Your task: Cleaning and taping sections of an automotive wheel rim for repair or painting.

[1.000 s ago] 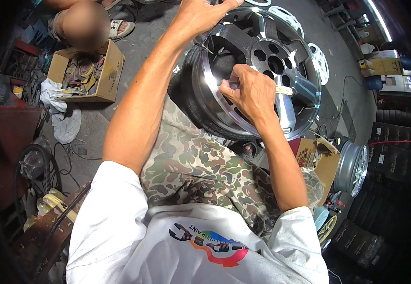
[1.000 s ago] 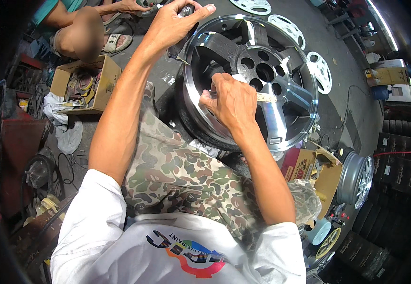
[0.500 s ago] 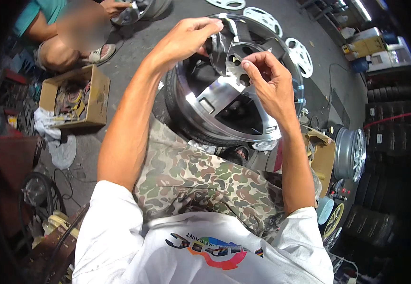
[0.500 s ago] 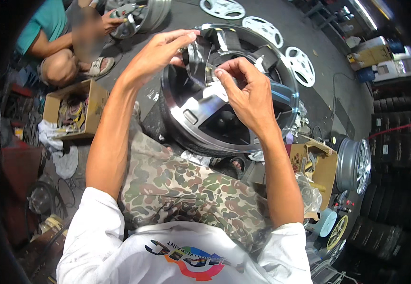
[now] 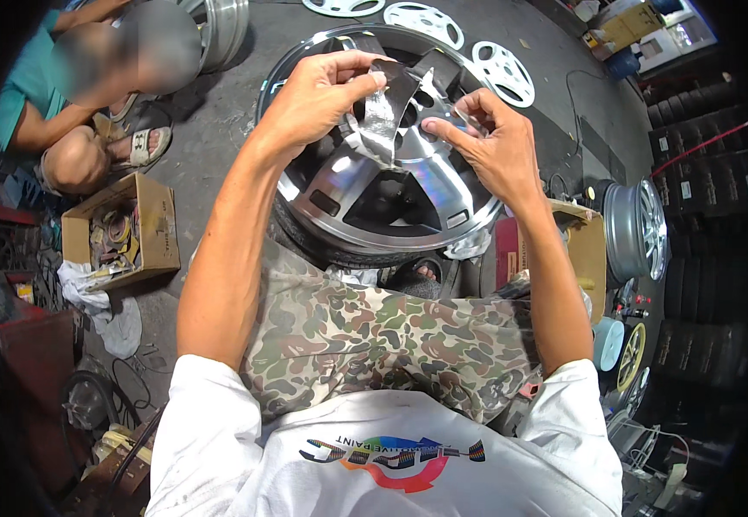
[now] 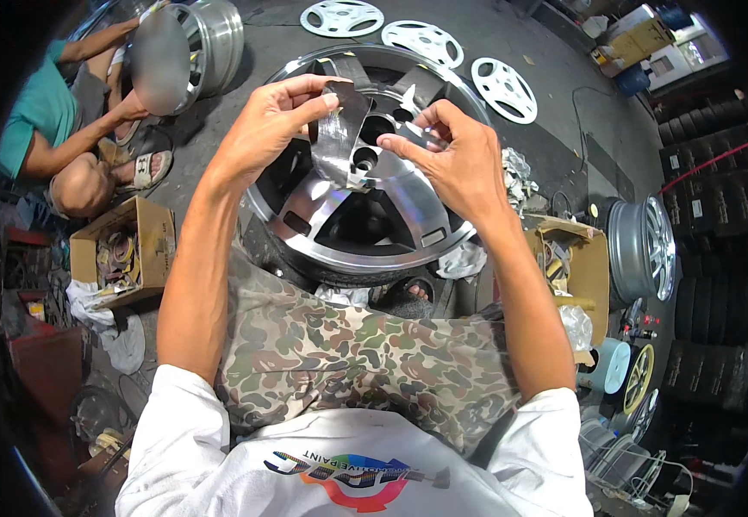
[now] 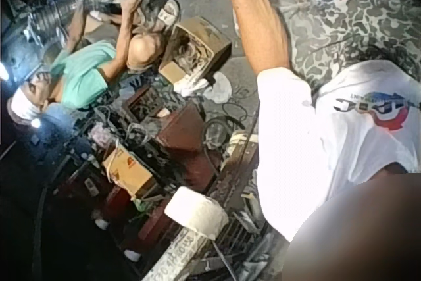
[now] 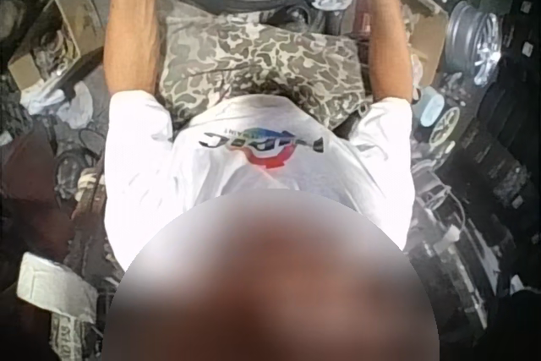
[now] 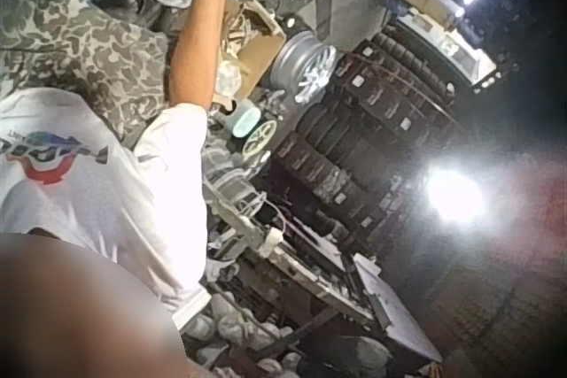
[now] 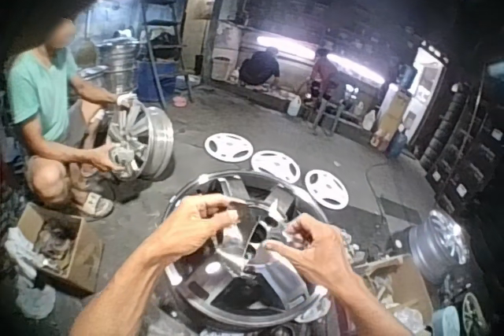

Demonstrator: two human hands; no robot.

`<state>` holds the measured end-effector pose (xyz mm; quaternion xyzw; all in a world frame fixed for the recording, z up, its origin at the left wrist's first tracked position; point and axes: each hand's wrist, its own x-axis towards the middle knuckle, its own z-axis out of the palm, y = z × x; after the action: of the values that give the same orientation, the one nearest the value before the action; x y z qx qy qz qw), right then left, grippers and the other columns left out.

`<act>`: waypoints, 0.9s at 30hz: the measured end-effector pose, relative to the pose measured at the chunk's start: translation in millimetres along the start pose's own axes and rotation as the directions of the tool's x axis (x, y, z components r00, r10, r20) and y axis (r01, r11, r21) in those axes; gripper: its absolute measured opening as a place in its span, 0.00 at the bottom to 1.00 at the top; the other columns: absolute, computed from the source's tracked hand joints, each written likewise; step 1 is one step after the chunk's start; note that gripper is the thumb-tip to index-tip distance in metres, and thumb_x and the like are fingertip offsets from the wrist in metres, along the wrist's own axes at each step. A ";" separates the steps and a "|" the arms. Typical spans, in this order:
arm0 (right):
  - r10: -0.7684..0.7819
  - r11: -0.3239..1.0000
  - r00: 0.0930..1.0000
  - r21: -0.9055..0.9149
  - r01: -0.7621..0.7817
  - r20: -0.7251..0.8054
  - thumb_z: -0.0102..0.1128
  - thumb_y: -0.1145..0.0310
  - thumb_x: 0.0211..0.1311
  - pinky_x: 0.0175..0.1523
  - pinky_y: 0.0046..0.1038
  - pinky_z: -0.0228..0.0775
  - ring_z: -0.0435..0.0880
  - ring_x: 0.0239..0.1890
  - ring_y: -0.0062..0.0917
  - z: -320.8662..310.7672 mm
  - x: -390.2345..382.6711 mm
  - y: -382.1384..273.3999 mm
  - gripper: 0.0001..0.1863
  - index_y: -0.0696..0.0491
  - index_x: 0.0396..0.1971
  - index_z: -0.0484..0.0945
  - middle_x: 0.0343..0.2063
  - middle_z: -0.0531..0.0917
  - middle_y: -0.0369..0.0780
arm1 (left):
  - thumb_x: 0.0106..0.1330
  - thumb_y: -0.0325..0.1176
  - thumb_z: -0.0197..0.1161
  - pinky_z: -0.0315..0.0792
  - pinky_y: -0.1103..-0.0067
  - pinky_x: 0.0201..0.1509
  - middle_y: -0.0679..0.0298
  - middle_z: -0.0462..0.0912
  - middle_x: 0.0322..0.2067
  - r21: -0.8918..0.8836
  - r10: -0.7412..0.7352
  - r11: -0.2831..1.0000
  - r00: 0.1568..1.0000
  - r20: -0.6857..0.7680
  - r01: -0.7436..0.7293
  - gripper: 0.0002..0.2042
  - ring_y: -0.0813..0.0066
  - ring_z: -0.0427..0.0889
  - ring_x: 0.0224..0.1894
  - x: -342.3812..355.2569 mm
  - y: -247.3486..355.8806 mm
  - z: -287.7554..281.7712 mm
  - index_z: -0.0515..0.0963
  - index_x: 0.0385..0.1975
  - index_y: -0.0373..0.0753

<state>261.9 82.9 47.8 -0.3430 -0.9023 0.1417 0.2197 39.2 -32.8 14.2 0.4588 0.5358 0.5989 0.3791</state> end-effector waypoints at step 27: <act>0.067 0.689 0.982 0.704 -0.172 0.174 0.77 0.64 0.61 0.43 0.17 0.69 0.75 0.36 0.12 -16.5 -12.2 43.7 0.17 0.52 0.45 0.79 0.37 0.79 0.31 | 0.70 0.35 0.70 0.79 0.82 0.42 0.66 0.88 0.33 -0.002 -0.024 1.000 0.964 0.263 0.026 0.11 0.81 0.84 0.35 17.2 -9.3 60.3 0.86 0.42 0.33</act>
<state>302.5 108.0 40.6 -0.2781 -0.7641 0.5183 0.2649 91.4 2.5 7.8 0.5265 0.4849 0.5292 0.4556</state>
